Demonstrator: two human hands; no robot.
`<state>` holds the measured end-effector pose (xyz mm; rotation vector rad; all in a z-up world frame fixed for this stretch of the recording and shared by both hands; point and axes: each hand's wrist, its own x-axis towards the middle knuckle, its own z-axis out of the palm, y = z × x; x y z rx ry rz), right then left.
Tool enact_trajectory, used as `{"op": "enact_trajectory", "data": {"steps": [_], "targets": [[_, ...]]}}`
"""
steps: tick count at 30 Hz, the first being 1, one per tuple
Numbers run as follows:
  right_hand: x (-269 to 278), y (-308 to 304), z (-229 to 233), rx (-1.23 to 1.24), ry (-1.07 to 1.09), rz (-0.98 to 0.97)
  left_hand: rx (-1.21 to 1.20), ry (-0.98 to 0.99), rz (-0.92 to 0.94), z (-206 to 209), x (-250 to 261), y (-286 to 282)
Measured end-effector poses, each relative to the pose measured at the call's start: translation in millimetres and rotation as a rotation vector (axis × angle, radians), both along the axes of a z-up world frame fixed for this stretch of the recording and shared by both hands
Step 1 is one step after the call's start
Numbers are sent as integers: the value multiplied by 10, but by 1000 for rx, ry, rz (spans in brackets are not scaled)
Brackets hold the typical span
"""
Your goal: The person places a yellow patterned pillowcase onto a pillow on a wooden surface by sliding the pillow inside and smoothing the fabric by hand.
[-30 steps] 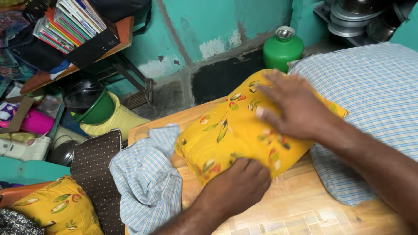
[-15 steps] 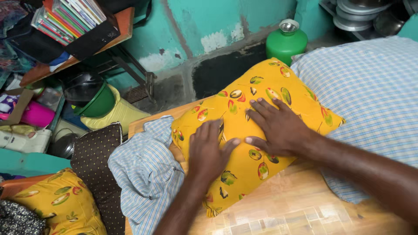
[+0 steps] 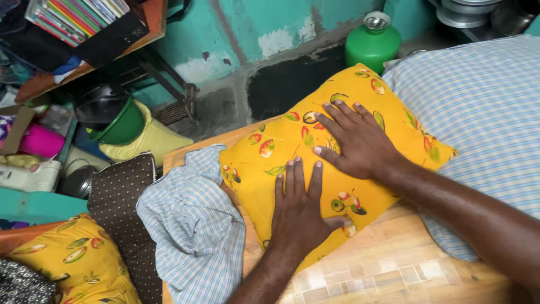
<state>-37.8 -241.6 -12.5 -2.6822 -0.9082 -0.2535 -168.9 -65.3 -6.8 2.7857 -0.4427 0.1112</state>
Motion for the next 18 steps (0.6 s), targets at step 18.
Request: {"op": "enact_trajectory", "data": {"steps": [18], "targets": [[-25,101,-7,-28,27,-41,-97,-183,216,-222,363,644]]}}
